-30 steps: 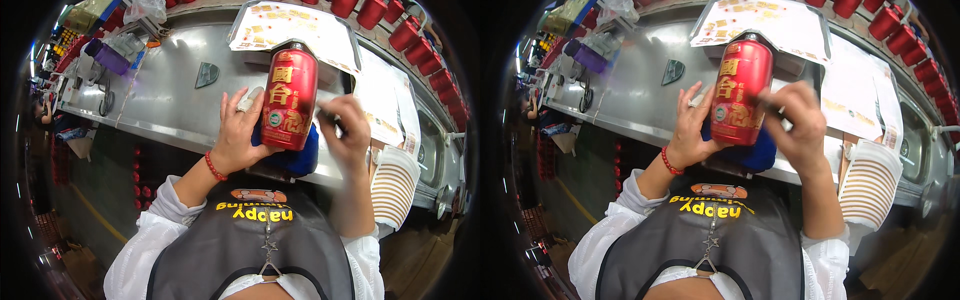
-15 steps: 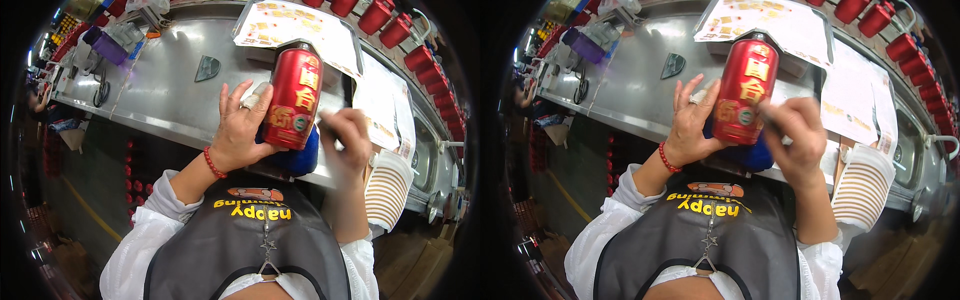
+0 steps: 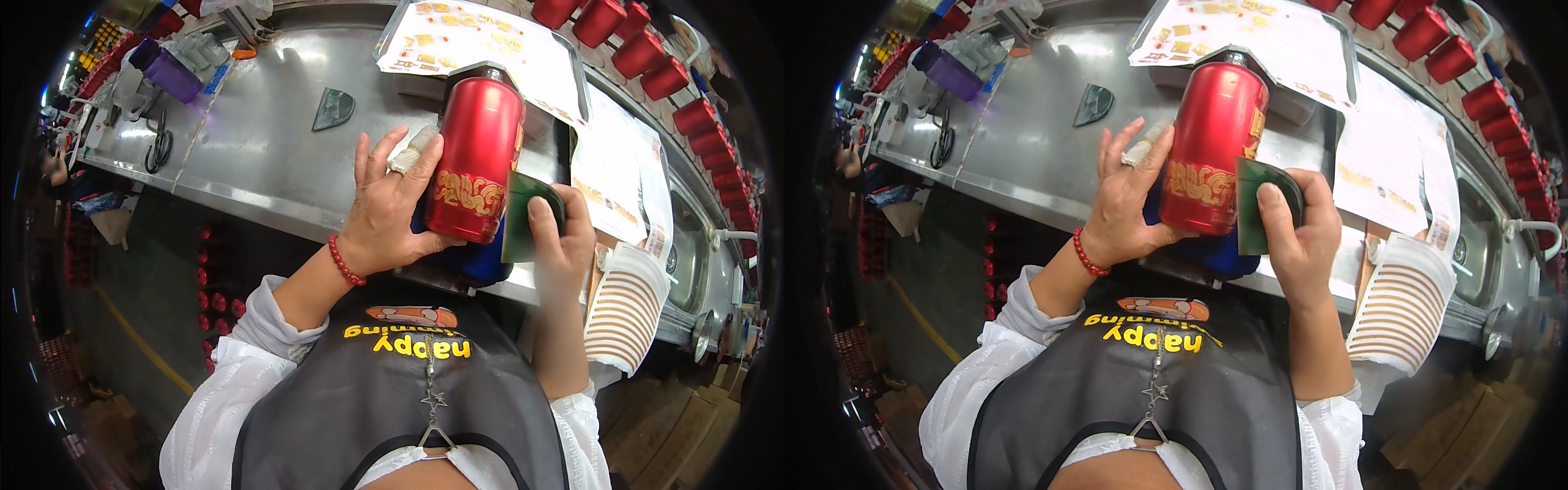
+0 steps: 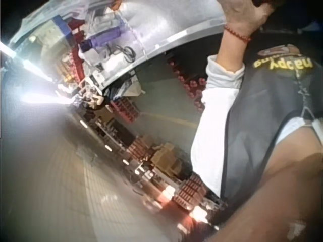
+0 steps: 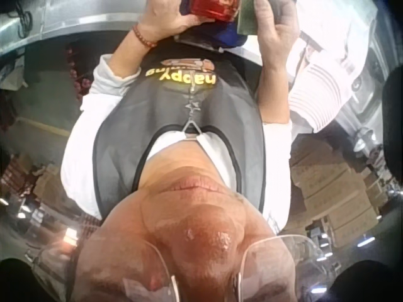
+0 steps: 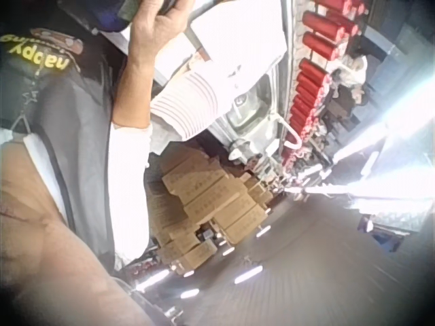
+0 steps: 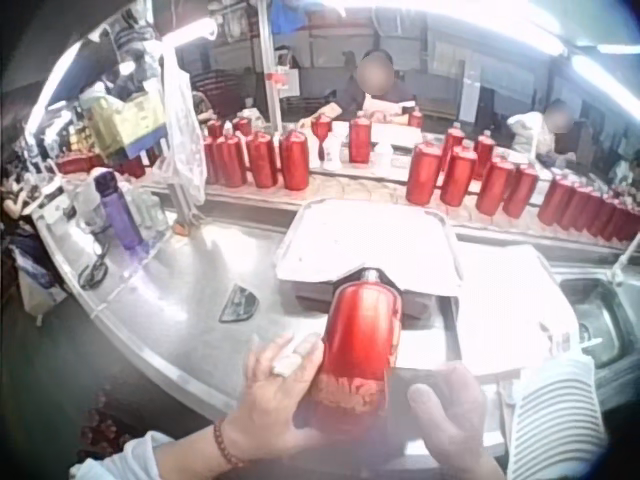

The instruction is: The person applies decorative stickers to red cylindrical containers. They wipe the surface with a green cloth, peel and align stickers, smooth them with a wooden stick, and place finished containers on a tray.

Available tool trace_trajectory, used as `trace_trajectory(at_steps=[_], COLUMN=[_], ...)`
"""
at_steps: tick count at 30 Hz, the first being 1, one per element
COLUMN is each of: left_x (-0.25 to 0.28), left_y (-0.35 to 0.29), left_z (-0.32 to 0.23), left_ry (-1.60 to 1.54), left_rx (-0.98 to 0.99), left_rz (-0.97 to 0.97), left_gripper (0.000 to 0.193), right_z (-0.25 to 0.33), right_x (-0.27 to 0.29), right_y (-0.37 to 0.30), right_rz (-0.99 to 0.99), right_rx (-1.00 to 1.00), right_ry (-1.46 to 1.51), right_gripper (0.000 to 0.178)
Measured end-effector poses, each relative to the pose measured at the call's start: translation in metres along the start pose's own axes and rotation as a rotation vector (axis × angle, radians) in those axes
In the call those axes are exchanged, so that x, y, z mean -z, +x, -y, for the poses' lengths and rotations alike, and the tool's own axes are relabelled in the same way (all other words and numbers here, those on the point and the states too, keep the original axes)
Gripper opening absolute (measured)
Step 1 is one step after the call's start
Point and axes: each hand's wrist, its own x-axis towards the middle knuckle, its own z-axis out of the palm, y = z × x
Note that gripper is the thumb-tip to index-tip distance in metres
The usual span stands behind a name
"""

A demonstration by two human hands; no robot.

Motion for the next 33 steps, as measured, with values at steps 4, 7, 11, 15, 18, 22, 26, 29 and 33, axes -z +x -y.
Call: trace_trajectory(at_steps=[4, 7, 11, 15, 18, 22, 26, 29, 33], left_x=[-0.014, -0.011, 0.008, -0.009, -0.006, -0.001, 0.002, 0.004, 0.003], left_y=[-0.006, -0.005, 0.003, -0.002, 0.001, 0.002, 0.001, 0.002, 0.006], left_z=[0.009, 0.011, -0.001, -0.001, 0.0, -0.002, -0.005, -0.009, -0.018], left_ry=[-0.057, 0.017, 0.1, -0.051, -0.004, 0.029, 0.031, 0.018, 0.021], left_rx=[0.091, 0.036, -0.007, 0.067, 0.02, 0.029, 0.051, 0.064, -0.003], left_rz=[0.091, 0.094, 0.074, 0.029, 0.027, 0.042, 0.055, 0.058, -0.036], left_gripper=[0.109, 0.113, 0.111, 0.113, 0.116, 0.114, 0.111, 0.109, 0.105], right_z=[-0.005, 0.011, 0.002, -0.018, -0.009, 0.006, 0.03, 0.035, 0.039], right_x=[-0.01, -0.022, -0.007, -0.005, -0.012, -0.025, -0.037, -0.045, -0.051], right_y=[0.003, 0.004, 0.004, -0.003, -0.003, 0.005, 0.012, 0.015, 0.016], right_rz=[0.039, 0.122, 0.054, -0.028, -0.013, 0.018, 0.075, 0.109, 0.12], right_rx=[0.067, 0.152, 0.147, 0.055, 0.102, 0.207, 0.217, 0.253, 0.312], right_ry=[-0.155, -0.292, -0.19, -0.017, -0.13, -0.231, -0.396, -0.498, -0.581], right_gripper=[0.02, 0.018, 0.021, 0.029, 0.03, 0.03, 0.031, 0.032, 0.031])
